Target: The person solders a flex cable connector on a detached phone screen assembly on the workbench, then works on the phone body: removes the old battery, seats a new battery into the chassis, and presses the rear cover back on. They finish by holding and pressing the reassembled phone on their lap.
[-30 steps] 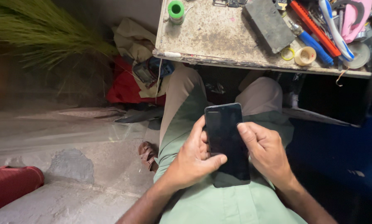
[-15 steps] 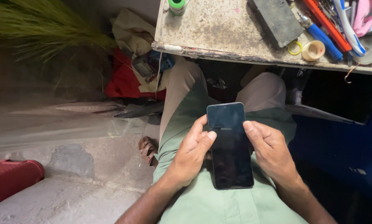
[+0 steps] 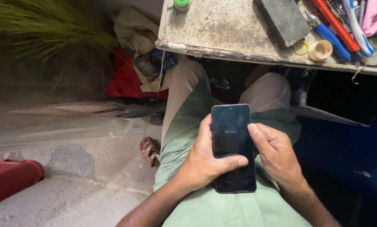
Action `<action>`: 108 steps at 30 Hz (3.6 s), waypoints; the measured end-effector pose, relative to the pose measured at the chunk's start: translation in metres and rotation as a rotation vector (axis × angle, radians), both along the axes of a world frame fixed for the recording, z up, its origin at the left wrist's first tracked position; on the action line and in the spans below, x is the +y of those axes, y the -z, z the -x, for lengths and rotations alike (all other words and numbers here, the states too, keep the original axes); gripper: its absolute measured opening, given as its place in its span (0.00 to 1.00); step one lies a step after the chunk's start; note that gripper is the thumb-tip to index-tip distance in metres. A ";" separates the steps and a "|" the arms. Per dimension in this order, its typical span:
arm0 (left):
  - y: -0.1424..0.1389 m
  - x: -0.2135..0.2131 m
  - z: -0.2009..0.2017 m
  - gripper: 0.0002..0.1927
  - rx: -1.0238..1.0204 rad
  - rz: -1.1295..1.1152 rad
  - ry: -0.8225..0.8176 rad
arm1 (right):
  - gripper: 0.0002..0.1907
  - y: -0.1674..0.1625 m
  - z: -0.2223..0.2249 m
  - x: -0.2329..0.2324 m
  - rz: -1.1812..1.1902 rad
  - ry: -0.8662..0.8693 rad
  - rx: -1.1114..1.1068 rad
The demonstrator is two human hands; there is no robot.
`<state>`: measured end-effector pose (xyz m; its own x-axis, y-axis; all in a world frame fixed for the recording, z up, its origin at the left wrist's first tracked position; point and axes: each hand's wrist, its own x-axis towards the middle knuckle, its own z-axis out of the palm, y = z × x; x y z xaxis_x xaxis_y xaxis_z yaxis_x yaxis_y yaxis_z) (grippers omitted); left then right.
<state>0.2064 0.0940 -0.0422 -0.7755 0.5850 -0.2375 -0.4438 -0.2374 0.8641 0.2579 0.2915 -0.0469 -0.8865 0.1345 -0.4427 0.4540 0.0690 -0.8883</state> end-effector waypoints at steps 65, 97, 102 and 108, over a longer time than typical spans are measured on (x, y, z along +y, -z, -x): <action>0.002 0.012 0.005 0.18 -0.028 0.335 -0.203 | 0.17 0.001 0.002 -0.003 0.229 0.009 -0.207; 0.003 0.008 -0.002 0.28 -0.144 0.045 -0.050 | 0.23 -0.012 0.010 -0.009 -0.022 -0.019 -0.079; -0.001 0.002 -0.003 0.37 -0.070 0.062 0.020 | 0.22 -0.012 0.010 -0.009 -0.018 -0.018 -0.037; 0.004 0.009 -0.006 0.24 -0.183 0.000 -0.095 | 0.21 -0.010 0.009 -0.009 -0.027 -0.025 -0.053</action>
<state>0.2123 0.1032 -0.0467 -0.7711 0.5111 -0.3798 -0.5690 -0.2854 0.7712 0.2492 0.2827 -0.0367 -0.8651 0.1253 -0.4858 0.4984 0.1044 -0.8606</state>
